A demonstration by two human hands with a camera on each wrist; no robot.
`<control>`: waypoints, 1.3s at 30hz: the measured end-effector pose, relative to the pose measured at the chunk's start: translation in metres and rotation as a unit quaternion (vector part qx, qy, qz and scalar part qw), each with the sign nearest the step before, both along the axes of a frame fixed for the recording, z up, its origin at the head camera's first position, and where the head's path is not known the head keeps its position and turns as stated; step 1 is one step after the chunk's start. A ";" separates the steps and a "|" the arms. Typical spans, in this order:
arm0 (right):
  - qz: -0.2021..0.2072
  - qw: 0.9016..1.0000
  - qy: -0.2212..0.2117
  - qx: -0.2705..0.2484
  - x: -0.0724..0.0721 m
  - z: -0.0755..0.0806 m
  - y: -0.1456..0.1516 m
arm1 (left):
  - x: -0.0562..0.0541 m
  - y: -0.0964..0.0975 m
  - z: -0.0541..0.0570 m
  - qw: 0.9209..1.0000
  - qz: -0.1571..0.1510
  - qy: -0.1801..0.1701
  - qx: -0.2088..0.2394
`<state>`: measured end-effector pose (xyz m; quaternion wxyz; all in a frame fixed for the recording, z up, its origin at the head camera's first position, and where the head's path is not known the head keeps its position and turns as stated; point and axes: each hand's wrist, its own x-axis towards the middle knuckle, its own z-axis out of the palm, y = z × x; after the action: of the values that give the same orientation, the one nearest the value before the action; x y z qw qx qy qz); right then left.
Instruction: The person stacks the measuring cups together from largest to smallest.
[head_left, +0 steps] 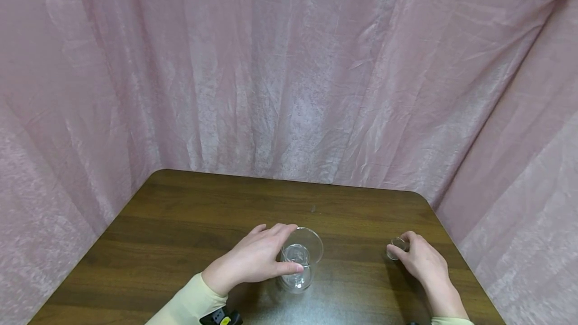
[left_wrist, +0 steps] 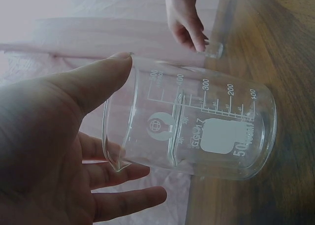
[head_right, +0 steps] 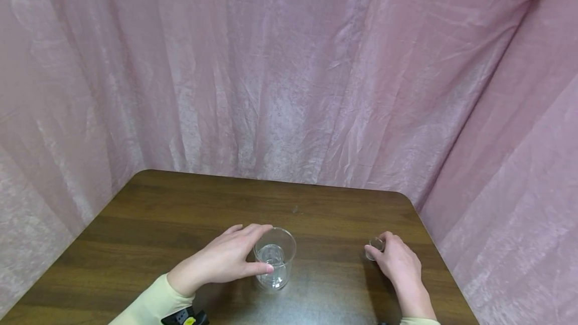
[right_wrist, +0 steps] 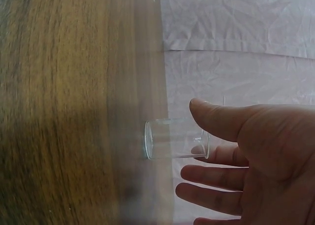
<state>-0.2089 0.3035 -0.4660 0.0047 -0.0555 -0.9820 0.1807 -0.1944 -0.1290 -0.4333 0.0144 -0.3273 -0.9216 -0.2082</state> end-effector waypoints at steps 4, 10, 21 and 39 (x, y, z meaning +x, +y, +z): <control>-0.005 1.000 -0.001 -0.001 0.001 0.001 0.000 | 0.001 0.000 0.001 1.000 0.000 0.002 0.000; -0.009 1.000 0.000 -0.003 0.002 0.000 0.000 | 0.002 0.000 0.002 1.000 0.000 0.005 -0.001; -0.006 1.000 0.012 -0.003 0.004 -0.002 -0.002 | 0.002 0.000 0.001 1.000 0.002 0.000 0.001; -0.012 1.000 0.015 0.011 0.000 0.000 -0.007 | 0.001 0.000 0.000 1.000 0.000 -0.001 0.000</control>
<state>-0.2091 0.2960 -0.4662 0.0223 -0.0647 -0.9829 0.1709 -0.1939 -0.1286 -0.4333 0.0138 -0.3272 -0.9217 -0.2080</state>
